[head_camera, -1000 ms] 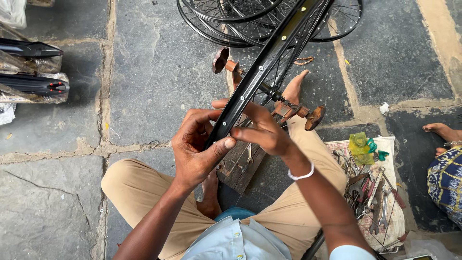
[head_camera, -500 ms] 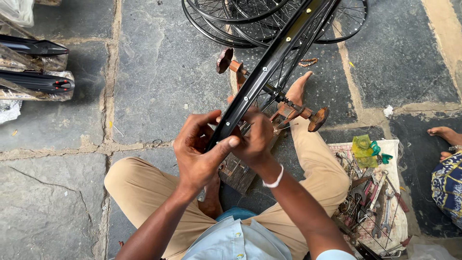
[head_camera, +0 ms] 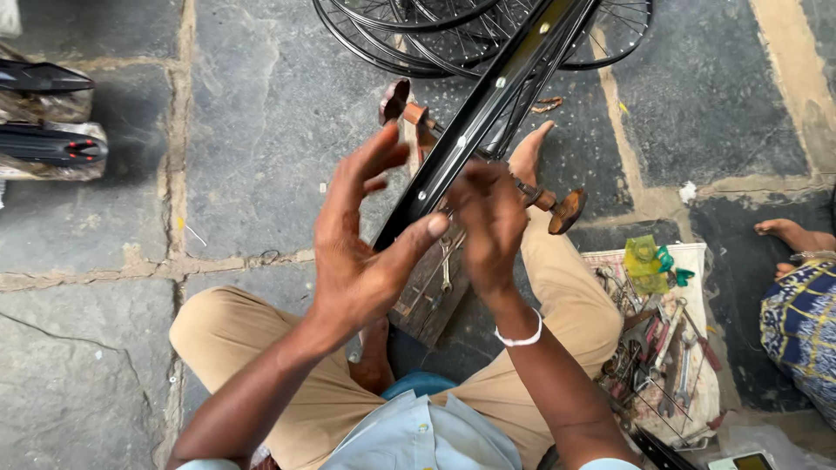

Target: The person threads spokes through a bicycle rim and fastens them to a central hub while sitting on the floor.

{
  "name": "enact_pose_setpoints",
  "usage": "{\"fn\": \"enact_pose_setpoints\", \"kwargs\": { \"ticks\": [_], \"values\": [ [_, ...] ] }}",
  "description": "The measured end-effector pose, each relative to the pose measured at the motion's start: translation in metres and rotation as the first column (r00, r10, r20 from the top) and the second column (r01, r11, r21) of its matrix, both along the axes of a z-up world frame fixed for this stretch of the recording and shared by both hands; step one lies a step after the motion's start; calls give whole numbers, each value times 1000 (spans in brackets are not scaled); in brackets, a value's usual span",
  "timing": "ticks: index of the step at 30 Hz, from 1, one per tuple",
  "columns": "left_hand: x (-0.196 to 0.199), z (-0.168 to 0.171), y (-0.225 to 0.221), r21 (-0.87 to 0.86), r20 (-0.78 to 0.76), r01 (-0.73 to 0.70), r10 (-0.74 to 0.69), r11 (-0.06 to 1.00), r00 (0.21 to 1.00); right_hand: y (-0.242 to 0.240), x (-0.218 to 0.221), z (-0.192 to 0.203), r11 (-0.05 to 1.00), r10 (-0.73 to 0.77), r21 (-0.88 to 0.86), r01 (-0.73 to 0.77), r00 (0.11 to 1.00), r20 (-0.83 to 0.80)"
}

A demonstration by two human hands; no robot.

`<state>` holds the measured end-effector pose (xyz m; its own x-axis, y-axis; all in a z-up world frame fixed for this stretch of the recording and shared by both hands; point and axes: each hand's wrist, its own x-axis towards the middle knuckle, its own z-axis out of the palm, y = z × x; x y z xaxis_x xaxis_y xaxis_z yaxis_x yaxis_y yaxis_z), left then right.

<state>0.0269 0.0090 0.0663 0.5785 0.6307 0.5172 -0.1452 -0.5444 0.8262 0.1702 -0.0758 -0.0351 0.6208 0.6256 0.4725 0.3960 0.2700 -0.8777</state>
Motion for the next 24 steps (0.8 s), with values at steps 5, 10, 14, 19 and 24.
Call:
{"fn": "enact_pose_setpoints", "kwargs": {
  "ticks": [5,10,14,19,24],
  "values": [
    [-26,-86,-4,-480,129,214,-172,851,977,-27,7,-52,985,-68,141,101,971,-227],
    [-57,-260,26,-798,-548,-578,196,167,813,-86,-8,-125,950,-313,-190,249,762,-567],
    [-30,-348,51,-442,-489,-552,326,707,809,-103,-32,-162,949,-306,-249,193,750,-586],
    [24,-445,100,-83,-885,5,-76,997,459,-115,-47,-172,940,-307,-315,130,722,-620],
    [18,-491,100,-32,-876,17,-37,999,481,-138,-63,-188,911,-344,-397,110,736,-583]
  ]
}}
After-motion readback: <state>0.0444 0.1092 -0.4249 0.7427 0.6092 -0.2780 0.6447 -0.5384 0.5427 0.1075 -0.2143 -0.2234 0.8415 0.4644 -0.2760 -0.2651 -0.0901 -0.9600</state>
